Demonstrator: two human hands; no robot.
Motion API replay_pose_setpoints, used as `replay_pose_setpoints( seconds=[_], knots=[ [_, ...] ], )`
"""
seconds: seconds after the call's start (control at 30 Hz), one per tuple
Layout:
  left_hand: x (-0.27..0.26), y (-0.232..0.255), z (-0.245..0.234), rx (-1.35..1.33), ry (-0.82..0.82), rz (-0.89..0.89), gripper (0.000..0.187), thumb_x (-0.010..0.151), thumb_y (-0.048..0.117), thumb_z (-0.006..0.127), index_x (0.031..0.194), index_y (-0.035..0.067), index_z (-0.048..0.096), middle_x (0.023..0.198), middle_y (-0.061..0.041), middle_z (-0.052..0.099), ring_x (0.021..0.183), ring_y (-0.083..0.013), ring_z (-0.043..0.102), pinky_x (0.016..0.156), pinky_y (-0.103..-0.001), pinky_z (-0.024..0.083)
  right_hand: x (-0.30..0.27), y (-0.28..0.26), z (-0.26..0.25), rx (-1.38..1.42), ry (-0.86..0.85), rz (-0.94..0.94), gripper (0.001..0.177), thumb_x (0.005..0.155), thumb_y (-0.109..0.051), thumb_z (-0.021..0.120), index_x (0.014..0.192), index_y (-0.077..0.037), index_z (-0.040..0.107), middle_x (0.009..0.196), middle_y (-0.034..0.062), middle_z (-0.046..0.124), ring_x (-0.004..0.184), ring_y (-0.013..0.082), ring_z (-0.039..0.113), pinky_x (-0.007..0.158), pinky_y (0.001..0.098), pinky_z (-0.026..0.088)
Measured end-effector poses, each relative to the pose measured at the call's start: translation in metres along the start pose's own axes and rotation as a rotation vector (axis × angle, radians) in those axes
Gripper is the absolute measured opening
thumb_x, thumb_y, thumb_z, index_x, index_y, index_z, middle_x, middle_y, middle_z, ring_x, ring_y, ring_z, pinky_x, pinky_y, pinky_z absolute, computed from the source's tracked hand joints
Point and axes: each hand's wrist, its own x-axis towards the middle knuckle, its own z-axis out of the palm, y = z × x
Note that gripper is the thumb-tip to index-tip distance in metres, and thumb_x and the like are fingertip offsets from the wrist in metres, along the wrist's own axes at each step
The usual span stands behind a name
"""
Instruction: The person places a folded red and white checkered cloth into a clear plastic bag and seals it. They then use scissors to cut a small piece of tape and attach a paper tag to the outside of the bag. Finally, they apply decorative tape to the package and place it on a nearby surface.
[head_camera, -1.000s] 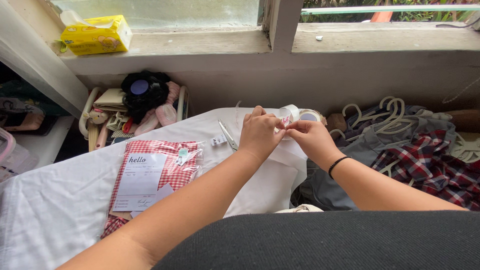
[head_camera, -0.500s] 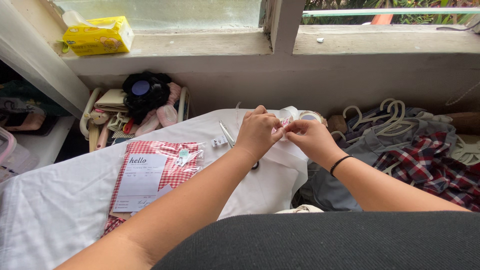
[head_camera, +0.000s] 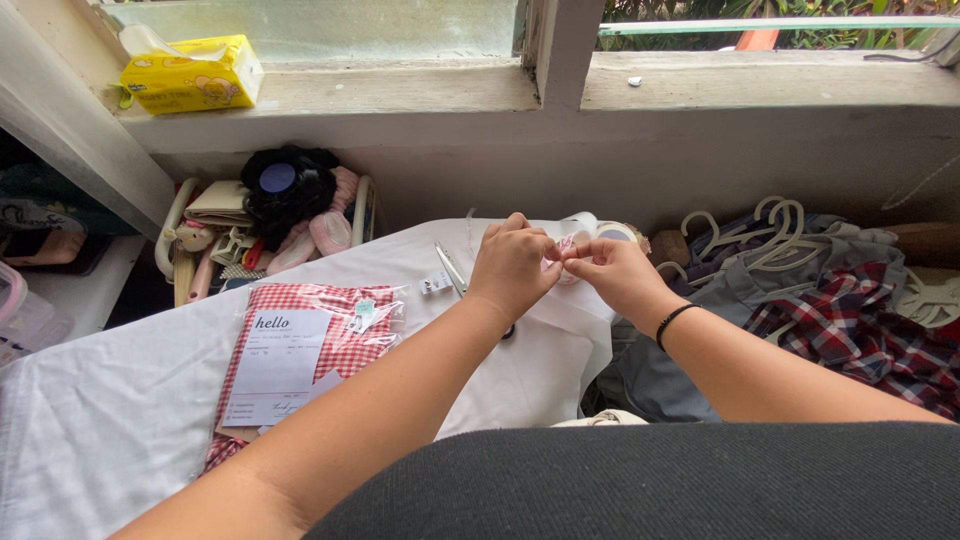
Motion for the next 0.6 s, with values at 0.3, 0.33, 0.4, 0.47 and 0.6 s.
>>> replay_pose_setpoints(
  seconds=[0.3, 0.33, 0.4, 0.47, 0.6],
  knots=[
    [0.003, 0.004, -0.001, 0.084, -0.026, -0.011, 0.014, 0.077, 0.026, 0.076, 0.075, 0.013, 0.08, 0.08, 0.003, 0.075, 0.094, -0.0164, 0.061, 0.092, -0.036, 0.043, 0.003, -0.001, -0.001, -0.075, 0.052, -0.148, 0.025, 0.089, -0.025, 0.073, 0.103, -0.006, 0.081, 0.126, 0.0018, 0.067, 0.111, 0.0157, 0.068, 0.101, 0.0315, 0.055],
    [0.003, 0.004, 0.0, 0.089, -0.023, -0.007, 0.015, 0.077, 0.027, 0.076, 0.075, 0.013, 0.08, 0.079, 0.003, 0.075, 0.093, -0.0166, 0.061, 0.092, -0.036, 0.043, 0.004, 0.0, -0.002, -0.076, 0.056, -0.16, 0.025, 0.088, -0.025, 0.073, 0.103, -0.007, 0.081, 0.126, 0.0018, 0.067, 0.111, 0.0157, 0.068, 0.1, 0.0313, 0.055],
    [0.003, 0.003, 0.002, 0.1, -0.017, 0.001, 0.016, 0.076, 0.028, 0.076, 0.075, 0.012, 0.08, 0.078, 0.003, 0.074, 0.093, -0.0171, 0.061, 0.092, -0.036, 0.043, 0.005, 0.003, -0.001, -0.079, 0.064, -0.183, 0.025, 0.087, -0.026, 0.074, 0.103, -0.008, 0.081, 0.125, 0.0018, 0.067, 0.109, 0.0156, 0.069, 0.099, 0.0308, 0.056],
    [0.002, 0.002, 0.005, 0.071, 0.002, -0.019, 0.016, 0.076, 0.027, 0.075, 0.074, 0.012, 0.08, 0.078, 0.003, 0.075, 0.092, -0.0169, 0.061, 0.093, -0.035, 0.044, 0.006, 0.007, 0.0, -0.112, 0.079, -0.229, 0.025, 0.088, -0.026, 0.074, 0.103, -0.007, 0.082, 0.123, 0.0028, 0.067, 0.108, 0.0158, 0.066, 0.098, 0.0308, 0.053],
    [0.0, -0.001, 0.008, -0.015, -0.002, -0.09, 0.016, 0.075, 0.027, 0.075, 0.074, 0.012, 0.08, 0.075, 0.001, 0.074, 0.092, -0.0174, 0.062, 0.092, -0.036, 0.044, 0.005, 0.01, 0.0, -0.088, 0.056, -0.146, 0.027, 0.09, -0.028, 0.073, 0.108, -0.009, 0.08, 0.11, 0.0041, 0.072, 0.097, 0.0155, 0.068, 0.09, 0.0302, 0.053]
  ],
)
